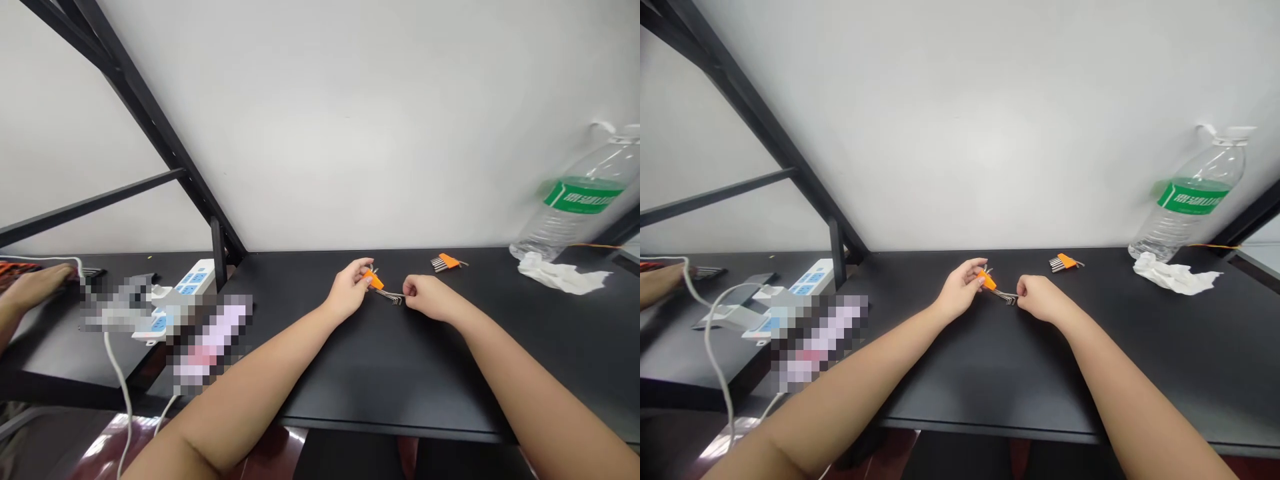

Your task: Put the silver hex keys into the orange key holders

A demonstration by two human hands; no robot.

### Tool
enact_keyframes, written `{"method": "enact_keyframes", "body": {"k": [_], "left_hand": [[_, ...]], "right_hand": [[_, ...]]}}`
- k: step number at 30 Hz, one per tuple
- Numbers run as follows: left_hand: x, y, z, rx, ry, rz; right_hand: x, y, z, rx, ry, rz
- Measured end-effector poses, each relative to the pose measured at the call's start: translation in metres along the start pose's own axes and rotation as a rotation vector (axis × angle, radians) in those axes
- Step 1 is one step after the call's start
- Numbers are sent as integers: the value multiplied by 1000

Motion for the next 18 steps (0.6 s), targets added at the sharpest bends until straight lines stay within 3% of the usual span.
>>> {"method": "enact_keyframes", "body": {"k": [3, 11, 18], "left_hand": [[1, -1, 1, -2, 23, -7], [2, -2, 3, -32, -20, -11], [0, 1, 1, 21, -78, -59]], "right_hand": [[-2, 0, 4, -15, -70, 55], [19, 10, 12, -326, -60, 434], [24, 14, 8, -338, 50, 550]]}}
Point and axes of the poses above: each hand's wrist, its own y-axis away from the middle knuckle, its own z-axis out of the back of the hand, x = y × z, the point moved 1 cm from there along -y, towards the middle knuckle, and after that the axes turned 12 degrees about x, right-handed, at the moved point
